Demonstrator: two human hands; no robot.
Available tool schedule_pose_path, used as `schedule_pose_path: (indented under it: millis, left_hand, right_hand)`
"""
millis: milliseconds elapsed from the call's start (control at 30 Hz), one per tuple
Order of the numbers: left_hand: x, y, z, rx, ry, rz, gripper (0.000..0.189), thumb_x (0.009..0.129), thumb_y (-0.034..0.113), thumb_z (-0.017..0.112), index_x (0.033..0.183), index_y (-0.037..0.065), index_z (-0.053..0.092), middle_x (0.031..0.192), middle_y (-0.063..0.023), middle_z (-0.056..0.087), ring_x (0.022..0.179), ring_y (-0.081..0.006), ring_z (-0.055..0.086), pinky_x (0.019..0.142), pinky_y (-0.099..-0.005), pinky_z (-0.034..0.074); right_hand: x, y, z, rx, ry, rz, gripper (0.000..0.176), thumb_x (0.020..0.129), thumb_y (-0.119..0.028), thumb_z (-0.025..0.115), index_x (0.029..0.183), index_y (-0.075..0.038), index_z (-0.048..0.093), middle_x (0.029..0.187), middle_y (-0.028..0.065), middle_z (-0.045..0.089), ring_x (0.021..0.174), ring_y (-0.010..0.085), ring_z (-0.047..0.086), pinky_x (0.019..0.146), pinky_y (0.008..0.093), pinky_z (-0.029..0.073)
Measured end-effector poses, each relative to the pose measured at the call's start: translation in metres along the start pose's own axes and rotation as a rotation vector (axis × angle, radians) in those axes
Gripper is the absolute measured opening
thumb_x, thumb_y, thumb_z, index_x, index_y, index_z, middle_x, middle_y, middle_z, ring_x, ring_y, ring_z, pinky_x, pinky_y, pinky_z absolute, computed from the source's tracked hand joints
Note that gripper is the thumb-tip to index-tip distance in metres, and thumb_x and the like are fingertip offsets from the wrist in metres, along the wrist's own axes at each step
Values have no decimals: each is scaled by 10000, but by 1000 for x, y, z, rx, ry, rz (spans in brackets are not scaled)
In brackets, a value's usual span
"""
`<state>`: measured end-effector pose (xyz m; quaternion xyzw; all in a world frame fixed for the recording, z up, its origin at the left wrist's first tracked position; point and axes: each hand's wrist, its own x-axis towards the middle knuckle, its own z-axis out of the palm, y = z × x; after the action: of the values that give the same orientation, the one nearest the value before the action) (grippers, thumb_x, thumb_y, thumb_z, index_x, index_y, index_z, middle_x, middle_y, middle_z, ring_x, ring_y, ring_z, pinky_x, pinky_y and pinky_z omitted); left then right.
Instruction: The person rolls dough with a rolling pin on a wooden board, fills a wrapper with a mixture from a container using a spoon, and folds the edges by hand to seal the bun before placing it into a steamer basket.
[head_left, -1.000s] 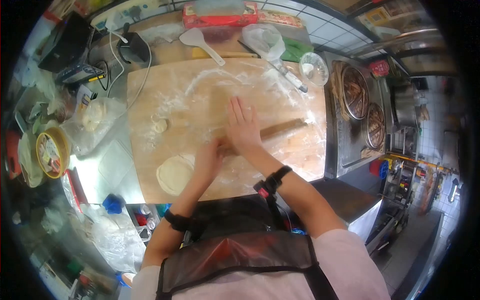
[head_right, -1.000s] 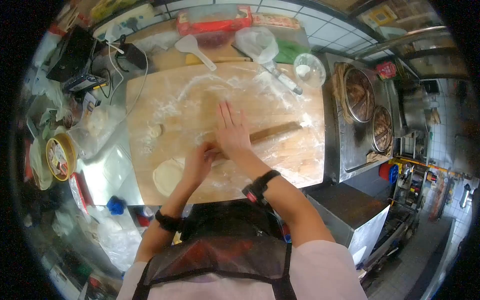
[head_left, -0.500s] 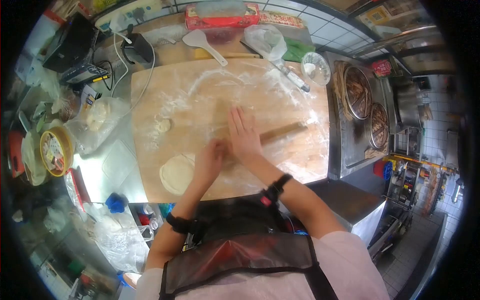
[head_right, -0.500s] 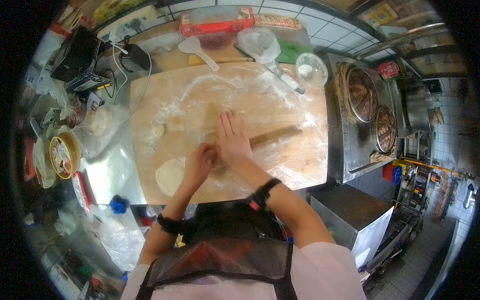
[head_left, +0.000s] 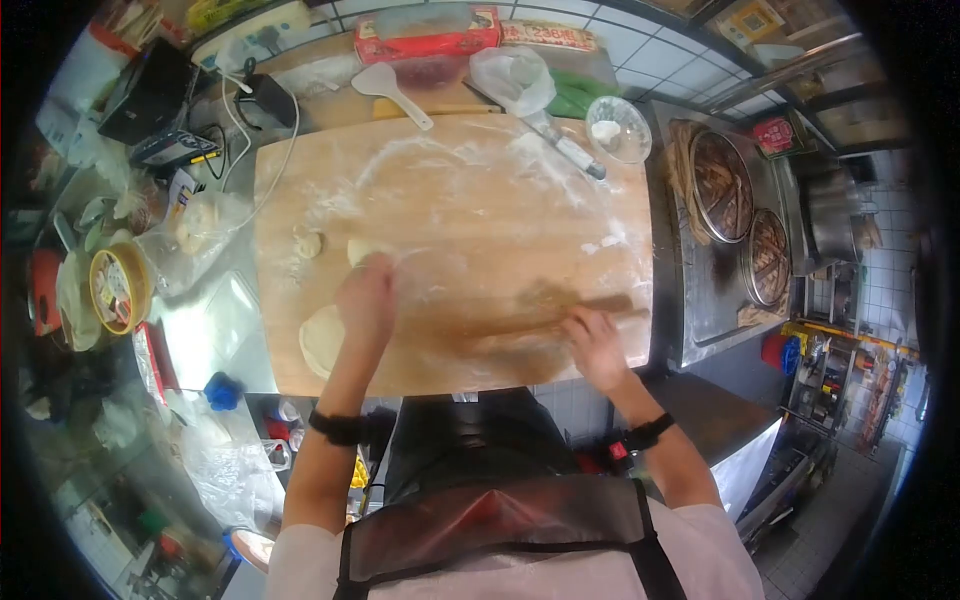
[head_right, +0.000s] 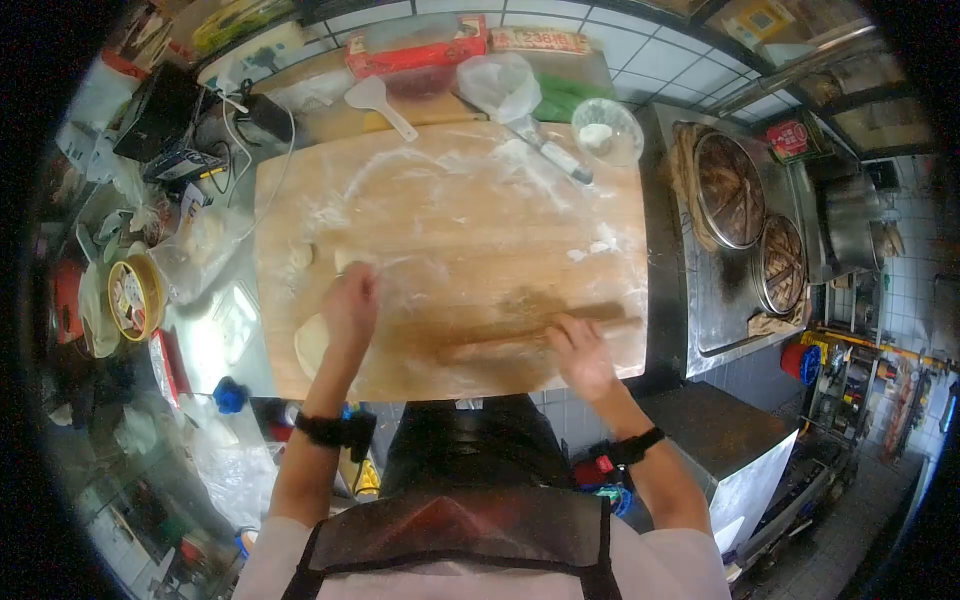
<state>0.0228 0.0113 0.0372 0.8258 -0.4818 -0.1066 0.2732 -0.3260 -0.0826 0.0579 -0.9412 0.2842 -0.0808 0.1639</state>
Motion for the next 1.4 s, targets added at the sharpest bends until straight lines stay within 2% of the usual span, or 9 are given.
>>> schedule_pose_path:
  millis: [100,300,467,633,833,1133,1233,1300,1400]
  left_hand:
    - [-8,31,52,171,-57,277,132,852,219,589,886,95,557,713,-114,596,651,-298,605,565,-449,462]
    - [-42,141,64,-406,-501,74,108,873,162,614,933,76,589,755,-118,624,670,-247,615,603,-358,484]
    - [-78,108,79,-756,-258,-260,154,883,165,620,953,28,608,698,-96,610,643,-203,598,614,-319,474]
    - [-79,53,13,-276,113,-264,189,866,78,613,1055,61,609,991,-130,619,836,-240,608,745,-306,492]
    - [-73,45,28,202,-119,91,550,876,247,515,1373,46,393,1439,-210,365,1336,-414,325,1094,-536,225]
    - [87,83,42,151,135,320,770,804,424,624,1426,65,345,1483,-190,311,1378,-350,281,1113,-542,175]
    - [83,87,39,141,-84,650,807,792,462,640,1432,75,336,1503,-162,287,1399,-311,249,1128,-508,171]
    - [70,78,55,17,-562,1184,867,724,469,699,1404,50,362,1472,-155,331,1377,-334,277,1127,-492,196]
    - [37,65,80,-59,-668,1164,868,727,459,699,1407,46,349,1476,-153,327,1384,-317,270,1141,-458,181]
  right_hand:
    - [-14,16,-28,-29,176,167,347,708,-44,646,1047,-42,575,1043,156,558,953,354,553,842,425,437]
    - [-28,34,-46,180,318,468,320,741,19,645,1050,-16,568,953,163,567,880,363,557,775,444,434]
    - [-20,28,-38,129,233,320,353,693,15,656,1037,-14,581,953,171,564,895,362,555,761,441,450]
    - [5,-11,17,86,169,45,326,724,-78,642,1047,-48,603,1037,150,567,910,315,569,800,437,460]
    - [41,-34,29,-36,-16,-64,515,785,-236,638,1246,-33,532,1327,133,475,1184,290,480,963,464,397]
    - [132,40,12,-290,85,118,647,889,-376,555,1400,-18,381,1473,131,350,1355,321,325,1106,498,235]
    - [132,47,-5,-11,129,53,588,856,-274,606,1354,-19,427,1381,151,437,1285,344,399,1056,471,322]
    - [125,42,-14,136,-61,-12,519,790,-171,658,1259,-26,489,1209,160,515,1139,351,490,939,452,419]
    - [113,52,4,86,16,15,484,736,-129,684,1181,-41,516,1079,157,523,1013,337,524,827,448,457]
